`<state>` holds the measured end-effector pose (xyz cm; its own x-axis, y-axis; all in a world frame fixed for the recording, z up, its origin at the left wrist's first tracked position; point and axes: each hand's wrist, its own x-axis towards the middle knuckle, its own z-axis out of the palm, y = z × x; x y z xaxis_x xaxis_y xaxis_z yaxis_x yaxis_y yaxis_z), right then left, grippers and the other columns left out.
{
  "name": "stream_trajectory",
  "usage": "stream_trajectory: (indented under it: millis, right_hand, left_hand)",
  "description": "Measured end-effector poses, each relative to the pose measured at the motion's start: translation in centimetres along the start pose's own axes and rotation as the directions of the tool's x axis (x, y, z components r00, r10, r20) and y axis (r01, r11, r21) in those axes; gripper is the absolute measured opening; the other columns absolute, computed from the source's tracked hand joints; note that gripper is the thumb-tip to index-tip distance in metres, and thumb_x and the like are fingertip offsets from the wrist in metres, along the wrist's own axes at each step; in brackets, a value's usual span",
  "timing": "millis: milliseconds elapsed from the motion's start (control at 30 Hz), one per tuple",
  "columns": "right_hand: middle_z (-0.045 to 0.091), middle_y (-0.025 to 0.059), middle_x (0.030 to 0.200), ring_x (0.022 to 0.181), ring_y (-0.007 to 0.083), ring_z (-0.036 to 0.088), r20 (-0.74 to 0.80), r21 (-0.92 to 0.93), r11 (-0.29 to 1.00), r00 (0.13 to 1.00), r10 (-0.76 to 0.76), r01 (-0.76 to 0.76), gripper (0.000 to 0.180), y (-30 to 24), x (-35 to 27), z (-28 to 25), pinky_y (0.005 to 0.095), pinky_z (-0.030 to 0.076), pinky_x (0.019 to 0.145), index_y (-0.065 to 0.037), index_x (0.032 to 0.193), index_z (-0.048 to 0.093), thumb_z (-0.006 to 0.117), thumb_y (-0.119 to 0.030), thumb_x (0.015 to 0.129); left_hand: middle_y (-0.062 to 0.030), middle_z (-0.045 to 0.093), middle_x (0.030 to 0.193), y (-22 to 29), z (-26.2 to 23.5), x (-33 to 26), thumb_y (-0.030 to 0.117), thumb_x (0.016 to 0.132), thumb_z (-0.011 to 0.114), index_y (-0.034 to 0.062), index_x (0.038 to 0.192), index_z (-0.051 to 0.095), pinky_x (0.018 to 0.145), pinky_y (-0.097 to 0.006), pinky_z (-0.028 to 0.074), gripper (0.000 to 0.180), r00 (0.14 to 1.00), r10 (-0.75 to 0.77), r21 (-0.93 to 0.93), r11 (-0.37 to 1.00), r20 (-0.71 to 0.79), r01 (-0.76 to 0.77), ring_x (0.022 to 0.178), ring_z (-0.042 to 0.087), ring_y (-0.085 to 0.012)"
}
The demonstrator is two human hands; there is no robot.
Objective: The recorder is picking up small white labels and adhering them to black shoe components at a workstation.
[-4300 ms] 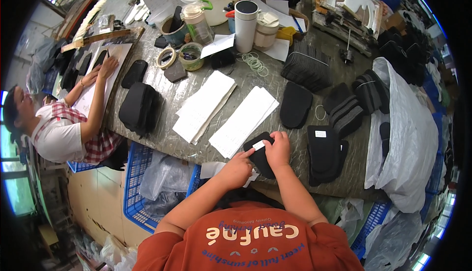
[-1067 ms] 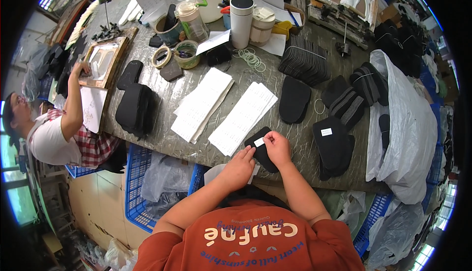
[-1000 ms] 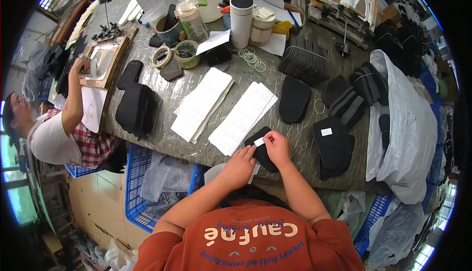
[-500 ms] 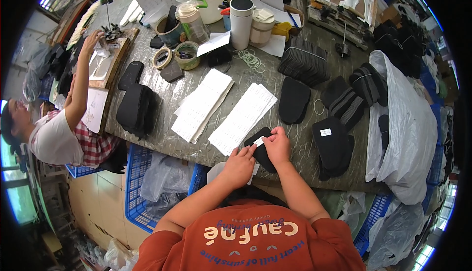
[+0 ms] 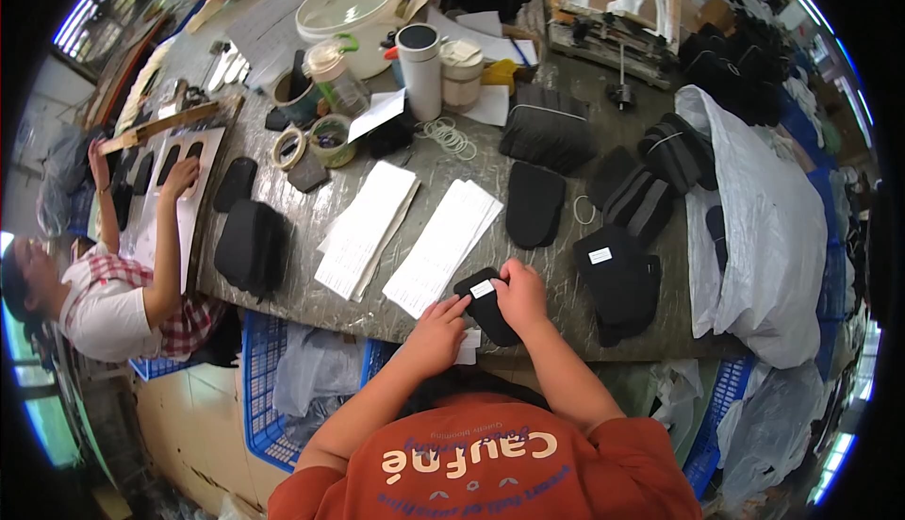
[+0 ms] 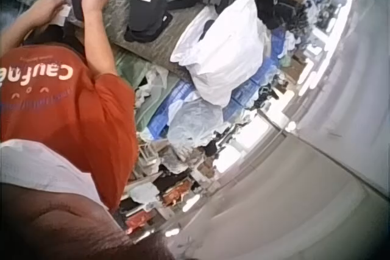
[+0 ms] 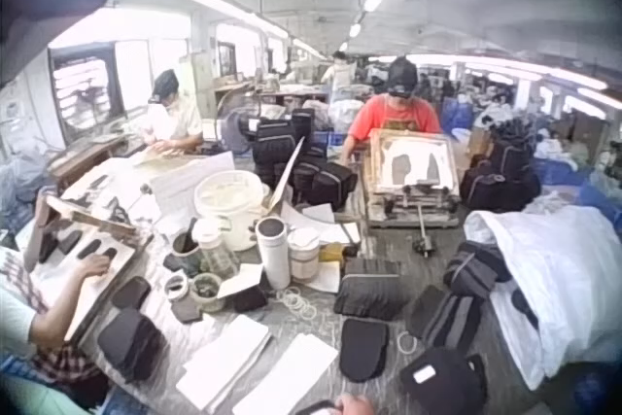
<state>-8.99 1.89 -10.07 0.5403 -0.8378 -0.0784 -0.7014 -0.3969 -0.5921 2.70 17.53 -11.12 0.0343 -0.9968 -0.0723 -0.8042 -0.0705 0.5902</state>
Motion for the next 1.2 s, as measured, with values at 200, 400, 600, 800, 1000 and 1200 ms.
stream_trajectory:
  millis: [200,400,600,800,1000,1200]
  right_hand:
    - [0.058,0.0117,0.086,0.086,0.0297,0.055,-0.277,-0.03,0.977,0.941,0.193,-0.21,0.032,2.0,0.7,-14.0,0.04,0.044,0.078,-0.006,0.093,0.054,0.073,-0.005,0.068]
    - [0.048,0.0212,0.114,0.11,0.0389,0.046,-0.283,0.188,0.965,0.951,-0.124,0.182,0.049,0.5,4.8,-7.5,0.043,0.037,0.095,-0.003,0.11,0.05,0.075,-0.018,0.071]
    - [0.017,0.0235,0.144,0.123,0.0476,0.03,-0.027,-0.023,0.975,0.975,0.219,-0.219,0.073,1.1,6.8,-0.6,0.0529,0.028,0.103,-0.012,0.128,0.039,0.078,-0.026,0.067]
    - [0.016,0.0209,0.145,0.128,0.046,0.026,0.284,-0.01,0.989,0.948,-0.141,0.15,0.069,1.4,-4.9,-1.6,0.0521,0.028,0.105,-0.013,0.125,0.044,0.078,-0.015,0.064]
    - [0.049,0.016,0.119,0.112,0.0343,0.044,-0.021,0.316,0.915,0.967,-0.256,0.249,0.031,-0.3,-4.8,-3.4,0.043,0.037,0.096,-0.005,0.106,0.057,0.066,-0.007,0.076]
    - [0.052,0.0097,0.086,0.077,0.0234,0.055,0.191,0.66,0.752,0.969,-0.16,-0.006,0.009,-1.9,-3.8,-2.4,0.03,0.045,0.067,-0.001,0.078,0.055,0.063,0.001,0.075]
  left_hand:
    - [-0.0199,0.056,0.12,-1.0,-0.6,-1.0,0.007,0.081,0.06,-0.0024,0.081,0.056,0.094,-0.041,0.042,0.01,0.99,-0.047,-0.209,0.978,-0.131,0.019,0.113,0.049,-0.0364]
    - [-0.019,0.058,0.117,-0.2,-0.6,0.2,0.007,0.082,0.06,-0.0012,0.082,0.056,0.09,-0.04,0.044,0.009,0.987,-0.113,-0.282,0.956,-0.115,0.076,0.105,0.052,-0.0354]
    - [-0.0146,0.067,0.094,-0.4,-1.3,0.1,0.011,0.084,0.06,-0.0015,0.078,0.06,0.076,-0.035,0.048,0.014,0.963,-0.154,-0.331,0.941,-0.221,0.075,0.085,0.06,-0.0262]
    - [0.0024,0.057,0.061,-1.3,-2.6,-0.4,0.017,0.087,0.061,0.0002,0.075,0.064,0.052,-0.023,0.039,0.021,0.764,-0.631,-0.701,0.605,-0.134,0.377,0.057,0.048,-0.0048]
    - [0.0014,0.056,0.061,1.1,-3.6,1.1,0.017,0.086,0.064,-0.0005,0.074,0.063,0.052,-0.024,0.04,0.022,0.779,-0.62,-0.737,0.57,-0.094,0.365,0.059,0.046,-0.0042]
    - [-0.0027,0.056,0.058,1.9,-3.2,1.2,0.018,0.087,0.063,-0.0006,0.072,0.063,0.051,-0.025,0.04,0.024,0.837,-0.539,-0.679,0.65,-0.095,0.341,0.056,0.046,-0.0062]
